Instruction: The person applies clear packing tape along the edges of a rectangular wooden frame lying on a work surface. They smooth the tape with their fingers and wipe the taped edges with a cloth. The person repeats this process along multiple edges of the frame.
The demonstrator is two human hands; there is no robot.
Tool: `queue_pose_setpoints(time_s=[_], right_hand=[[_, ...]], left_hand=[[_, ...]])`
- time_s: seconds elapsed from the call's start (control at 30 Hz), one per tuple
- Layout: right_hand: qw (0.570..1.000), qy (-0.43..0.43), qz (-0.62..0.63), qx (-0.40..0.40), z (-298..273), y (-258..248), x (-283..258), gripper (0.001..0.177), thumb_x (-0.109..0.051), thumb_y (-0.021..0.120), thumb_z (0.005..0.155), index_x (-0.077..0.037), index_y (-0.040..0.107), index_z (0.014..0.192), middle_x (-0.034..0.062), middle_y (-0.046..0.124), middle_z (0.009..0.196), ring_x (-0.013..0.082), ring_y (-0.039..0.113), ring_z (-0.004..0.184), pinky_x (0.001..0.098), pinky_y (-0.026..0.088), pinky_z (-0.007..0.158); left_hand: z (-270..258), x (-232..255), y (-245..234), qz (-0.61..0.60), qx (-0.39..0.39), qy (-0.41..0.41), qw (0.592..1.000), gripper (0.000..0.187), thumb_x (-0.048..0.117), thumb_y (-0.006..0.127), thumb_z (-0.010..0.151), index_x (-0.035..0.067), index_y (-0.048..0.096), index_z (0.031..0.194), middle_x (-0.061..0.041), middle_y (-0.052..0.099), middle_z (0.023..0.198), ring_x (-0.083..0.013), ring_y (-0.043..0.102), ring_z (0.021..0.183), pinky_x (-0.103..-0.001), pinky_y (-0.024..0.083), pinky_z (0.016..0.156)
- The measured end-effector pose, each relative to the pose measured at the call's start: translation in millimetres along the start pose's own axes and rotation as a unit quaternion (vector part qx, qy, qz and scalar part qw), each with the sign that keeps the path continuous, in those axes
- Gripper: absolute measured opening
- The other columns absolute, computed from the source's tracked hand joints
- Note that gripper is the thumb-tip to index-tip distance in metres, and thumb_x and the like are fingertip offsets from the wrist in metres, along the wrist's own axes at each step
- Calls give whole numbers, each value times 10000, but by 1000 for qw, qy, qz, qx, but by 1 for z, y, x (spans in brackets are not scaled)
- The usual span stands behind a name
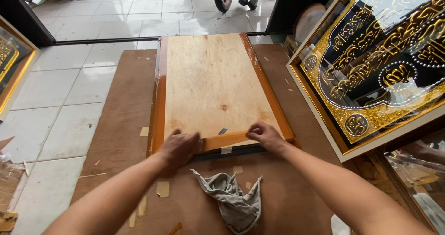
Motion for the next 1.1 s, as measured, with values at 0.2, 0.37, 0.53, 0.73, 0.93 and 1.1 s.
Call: queue_pose_setpoints(time_s=[0.2,0.37,0.53,0.73,0.93,1.1], right_hand=[[989,1,31,142,-24,-158,116,261,-71,913,937,-84,815,1179,157,862,1030,238,803,943,341,667,758],[980,78,-77,165,-70,-181,72,140,-241,870,1019,-149,817,1109,8,797,1082,167,698,1043,331,503,964],[979,74,-72,174,-56,-193,92,199,-141,891,987,-128,783,1153,63,801,1107,203,732,1073,353,567,989],[980,93,-55,166,-55,-199,114,328,-126,922,936,-116,793,1237,79,829,1178,195,761,1140,337,608,1041],[980,60,-46,186,-50,-199,106,294,-41,953,876,-119,810,1121,50,841,1085,177,777,1045,329,643,989],[965,84,-44,245,-48,-218,120,253,-95,907,940,-170,818,1165,11,834,1115,162,753,1091,317,566,1004]], left_hand=[[-131,-161,27,201,-94,-99,970,777,275,924,782,290,515,1442,102,797,1336,-82,755,1248,-364,447,1178],[-155,-167,-14,229,-102,-97,963,339,172,704,834,308,465,1032,163,719,930,-133,729,906,-334,415,968],[-136,-152,-19,201,-100,-124,966,740,843,796,755,282,547,1168,76,725,1229,-171,715,1209,-416,493,1127],[-141,-156,11,242,-95,-86,962,395,716,564,990,357,525,1150,119,671,1249,-155,667,1218,-418,472,1054],[-130,-138,13,279,-69,-33,957,358,734,586,978,425,606,1157,189,686,1157,-141,671,1229,-453,508,952],[-98,-103,-38,50,125,65,989,150,176,847,733,314,810,777,-70,500,1461,-325,626,1255,-650,277,1440]])
Point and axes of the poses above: each hand's wrist, its own z-axis towards the middle knuckle, its own y-axis out of the palm, x = y × z, the point moved 8 cm from there along z, towards the middle knuckle
